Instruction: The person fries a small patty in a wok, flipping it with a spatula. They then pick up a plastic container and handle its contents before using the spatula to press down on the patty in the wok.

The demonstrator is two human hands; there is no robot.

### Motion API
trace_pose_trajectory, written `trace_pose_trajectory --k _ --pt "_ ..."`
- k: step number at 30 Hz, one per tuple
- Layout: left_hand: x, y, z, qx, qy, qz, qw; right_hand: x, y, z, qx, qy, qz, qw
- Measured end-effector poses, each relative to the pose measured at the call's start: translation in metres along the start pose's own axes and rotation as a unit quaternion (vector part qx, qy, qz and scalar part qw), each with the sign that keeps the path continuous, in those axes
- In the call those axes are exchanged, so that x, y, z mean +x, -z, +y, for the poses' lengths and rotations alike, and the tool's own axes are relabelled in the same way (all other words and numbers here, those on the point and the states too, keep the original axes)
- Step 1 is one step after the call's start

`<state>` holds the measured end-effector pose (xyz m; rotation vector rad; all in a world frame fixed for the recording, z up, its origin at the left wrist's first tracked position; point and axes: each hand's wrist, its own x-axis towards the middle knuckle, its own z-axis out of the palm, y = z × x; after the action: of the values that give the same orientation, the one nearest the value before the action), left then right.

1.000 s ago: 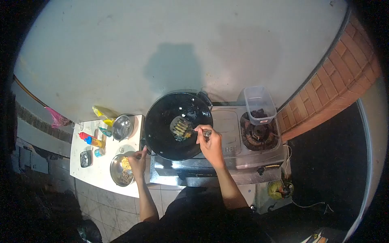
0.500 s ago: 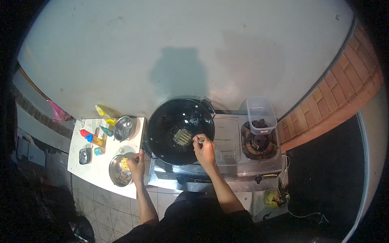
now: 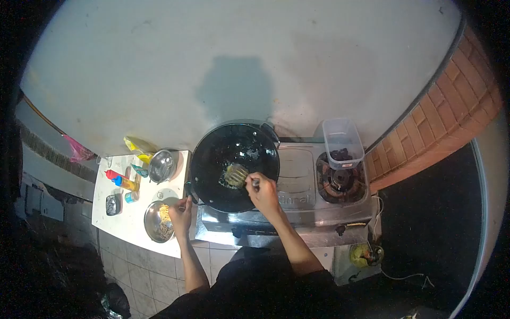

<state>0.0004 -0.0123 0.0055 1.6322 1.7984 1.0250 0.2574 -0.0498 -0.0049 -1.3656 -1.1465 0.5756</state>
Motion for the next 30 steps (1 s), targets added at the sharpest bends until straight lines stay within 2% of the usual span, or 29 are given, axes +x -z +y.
trace_pose_trajectory --k 3,7,9,11,15,17,20,25,27,28,30 --pt "0.000 -0.001 -0.003 -0.018 0.005 0.008 1.000 0.002 0.003 0.006 0.027 -0.021 0.016 0.999" --pt "0.001 0.000 -0.001 -0.011 0.000 0.005 1.000 0.002 -0.004 -0.004 0.035 0.004 0.002 0.999" --pt "0.002 0.000 -0.002 -0.007 -0.008 0.004 1.000 0.002 0.006 -0.010 0.003 -0.050 -0.020 0.999" --pt "0.001 0.000 -0.004 -0.002 -0.014 0.000 1.000 0.003 0.005 0.004 0.037 -0.051 0.015 0.998" --pt "0.003 -0.006 -0.017 -0.036 0.006 -0.005 0.999 0.001 -0.006 0.003 0.062 -0.003 -0.003 0.998" --pt "0.004 -0.005 -0.013 -0.015 0.008 -0.002 1.000 -0.003 0.001 -0.002 0.045 -0.063 -0.009 0.997" --pt "0.003 -0.006 -0.009 -0.032 0.003 0.004 0.999 0.003 0.007 0.006 0.056 -0.082 0.034 0.994" --pt "0.009 -0.009 -0.016 -0.045 -0.013 0.004 0.999 0.001 -0.005 0.006 0.089 -0.052 0.013 0.995" --pt "0.007 -0.008 -0.010 -0.039 -0.005 0.007 0.999 0.000 0.004 0.008 0.108 -0.102 0.028 0.989" --pt "0.008 -0.009 -0.011 -0.028 -0.009 0.015 0.999 0.004 0.005 0.010 0.120 -0.089 0.048 0.988" --pt "0.008 -0.011 -0.012 -0.016 -0.010 0.026 0.999 0.008 -0.001 0.013 0.113 -0.079 0.028 0.990"
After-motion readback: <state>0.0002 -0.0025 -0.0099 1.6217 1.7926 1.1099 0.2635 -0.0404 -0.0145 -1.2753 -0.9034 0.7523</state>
